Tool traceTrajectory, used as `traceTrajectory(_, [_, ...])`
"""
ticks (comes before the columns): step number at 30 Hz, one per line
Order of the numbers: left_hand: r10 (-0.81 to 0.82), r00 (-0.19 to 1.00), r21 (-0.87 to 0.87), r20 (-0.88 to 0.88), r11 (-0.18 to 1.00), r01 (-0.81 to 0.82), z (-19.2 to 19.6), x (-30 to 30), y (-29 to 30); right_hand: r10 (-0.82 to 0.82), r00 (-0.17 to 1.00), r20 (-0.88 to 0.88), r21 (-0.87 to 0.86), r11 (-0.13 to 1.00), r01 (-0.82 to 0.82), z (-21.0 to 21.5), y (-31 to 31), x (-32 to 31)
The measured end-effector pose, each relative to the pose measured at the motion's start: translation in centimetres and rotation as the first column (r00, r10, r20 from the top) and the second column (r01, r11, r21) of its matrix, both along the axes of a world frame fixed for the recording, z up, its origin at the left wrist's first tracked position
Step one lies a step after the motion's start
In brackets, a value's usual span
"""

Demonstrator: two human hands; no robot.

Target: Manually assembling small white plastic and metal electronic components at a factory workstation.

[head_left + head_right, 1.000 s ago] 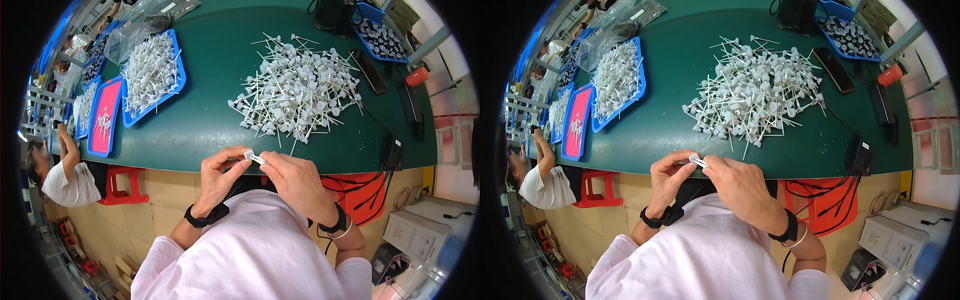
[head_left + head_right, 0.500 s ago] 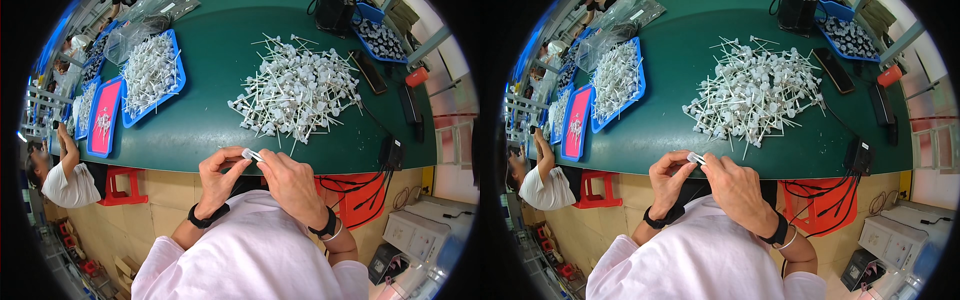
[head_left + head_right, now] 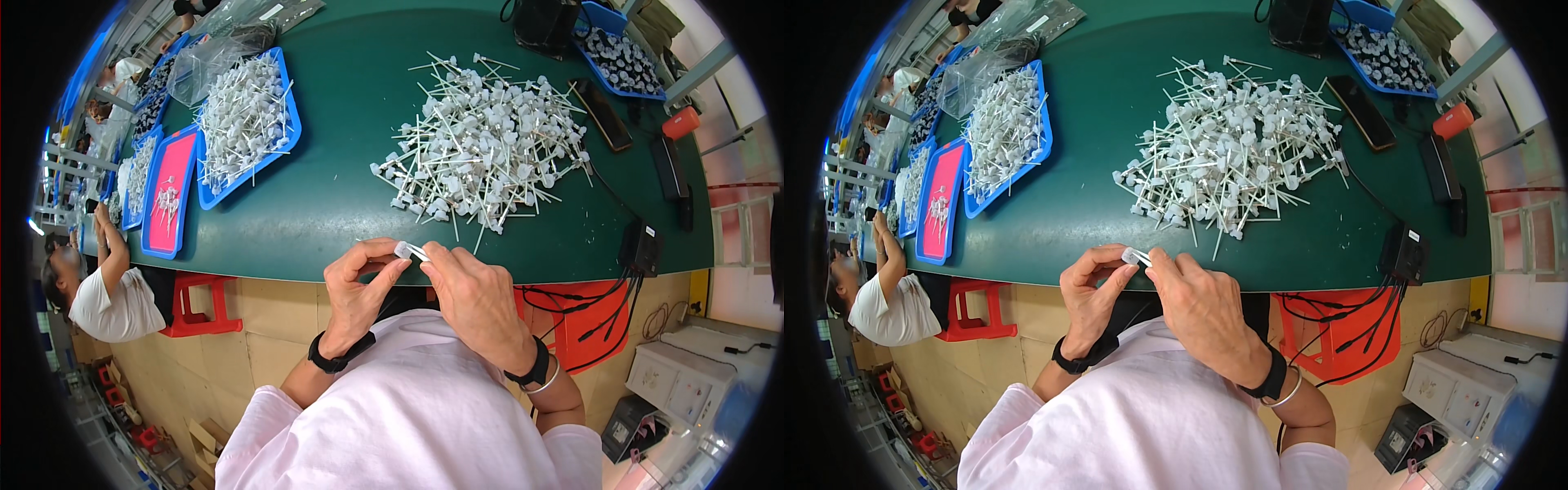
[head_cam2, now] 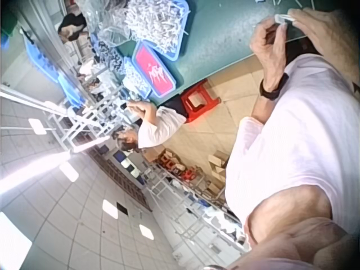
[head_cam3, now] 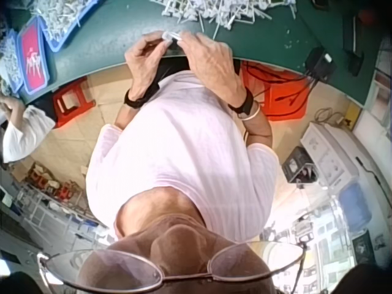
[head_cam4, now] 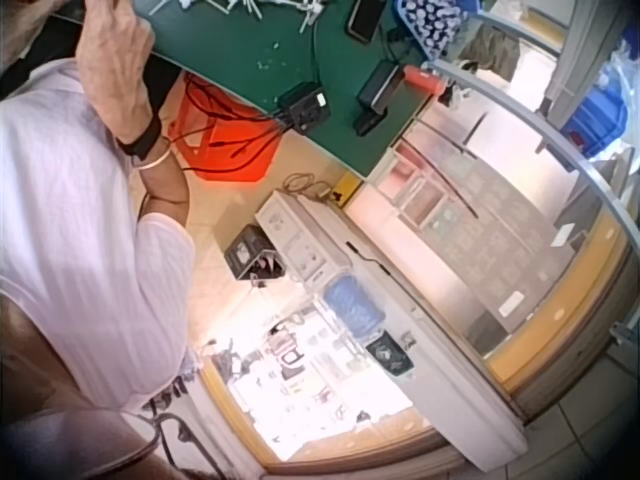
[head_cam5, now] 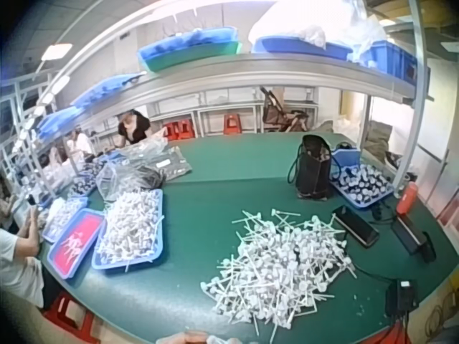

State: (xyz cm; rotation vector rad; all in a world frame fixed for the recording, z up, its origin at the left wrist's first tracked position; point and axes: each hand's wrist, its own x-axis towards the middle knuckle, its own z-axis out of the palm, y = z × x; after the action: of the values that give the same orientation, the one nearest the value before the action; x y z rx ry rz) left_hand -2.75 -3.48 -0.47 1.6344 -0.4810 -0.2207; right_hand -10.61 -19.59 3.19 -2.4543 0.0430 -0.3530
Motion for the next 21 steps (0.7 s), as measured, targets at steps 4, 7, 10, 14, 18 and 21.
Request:
traceTrajectory(4, [-0.003,1.0,-0.004,-0.002,1.0,0.003,0.03,-0.01,-0.15,-0.003,1.0,0.008,-0.015,1.0,0.003,0.04,-0.05,0.0])
traceTrajectory(7, [-0.004,1.0,-0.004,-0.006,1.0,0.004,0.12,0.0,-0.17,-0.003,1.0,0.011,-0.028,1.0,0.004,0.06,-0.06,0.02])
traceTrajectory(10, [-0.001,1.0,0.005,-0.008,1.0,0.001,0.06,-0.03,-0.18,-0.003,1.0,0.015,-0.036,0.999,0.003,-0.09,-0.08,0.04])
traceTrajectory(14, [0.0,1.0,0.004,-0.015,1.0,0.0,0.01,-0.05,-0.14,0.0,1.0,0.013,-0.039,0.999,0.0,0.06,-0.13,0.06])
traceTrajectory(18, [-0.005,1.0,-0.002,-0.029,1.0,0.005,-0.06,-0.05,-0.08,0.002,1.0,0.01,-0.054,0.999,-0.002,0.18,-0.18,0.04])
traceTrajectory(21, [-0.003,0.998,-0.023,-0.069,1.0,0.002,0.01,-0.15,-0.12,0.006,1.0,0.008,-0.064,0.998,-0.006,0.21,-0.18,0.04])
